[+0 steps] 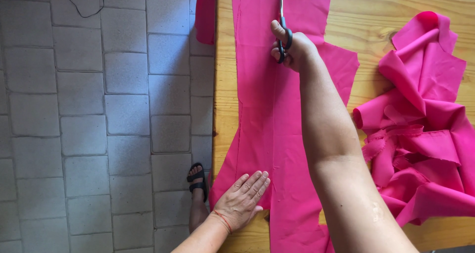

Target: The person uses scissors to cut a large piece of pink fabric laid out on a wooden table. They trim the edges and cut a strip from the main piece, then smooth and fold the fabric on the table.

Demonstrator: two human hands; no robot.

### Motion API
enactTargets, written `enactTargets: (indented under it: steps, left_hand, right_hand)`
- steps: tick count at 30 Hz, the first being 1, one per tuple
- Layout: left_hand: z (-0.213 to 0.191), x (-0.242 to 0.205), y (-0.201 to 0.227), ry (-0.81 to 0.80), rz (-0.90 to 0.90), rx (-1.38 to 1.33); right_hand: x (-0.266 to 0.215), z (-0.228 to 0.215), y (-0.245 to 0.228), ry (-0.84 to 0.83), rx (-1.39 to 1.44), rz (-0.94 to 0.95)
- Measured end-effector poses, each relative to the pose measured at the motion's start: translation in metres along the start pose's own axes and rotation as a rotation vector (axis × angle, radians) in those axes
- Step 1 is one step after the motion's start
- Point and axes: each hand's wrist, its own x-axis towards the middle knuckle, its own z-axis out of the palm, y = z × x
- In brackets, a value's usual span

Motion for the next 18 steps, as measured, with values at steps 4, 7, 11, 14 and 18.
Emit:
enactTargets:
  steps: [4,7,11,14,18]
  left_hand:
    - [0.002,0.000,0.000,-0.009,-0.002,-0.009]
    - [0.002,-0.001,0.001,-0.007,0.000,-0.001]
    - [0.000,0.000,0.001,-0.005,-0.003,0.005]
    - [0.001,0.000,0.001,-0.005,-0.002,0.018]
    - [0.000,0.000,0.001,-0.016,0.000,0.023]
  right_hand:
    - [0.011,-0.004,0.000,-0.037,0.029,0.006]
    - [0.019,-0.004,0.000,-0.011,0.136,-0.006]
    - [0.016,-0.003,-0.006,0.004,0.118,-0.013]
    - [0.010,-0.003,-0.009,0.017,0.031,-0.002]
    - [0.022,-0.006,-0.007,-0.010,0.039,0.011]
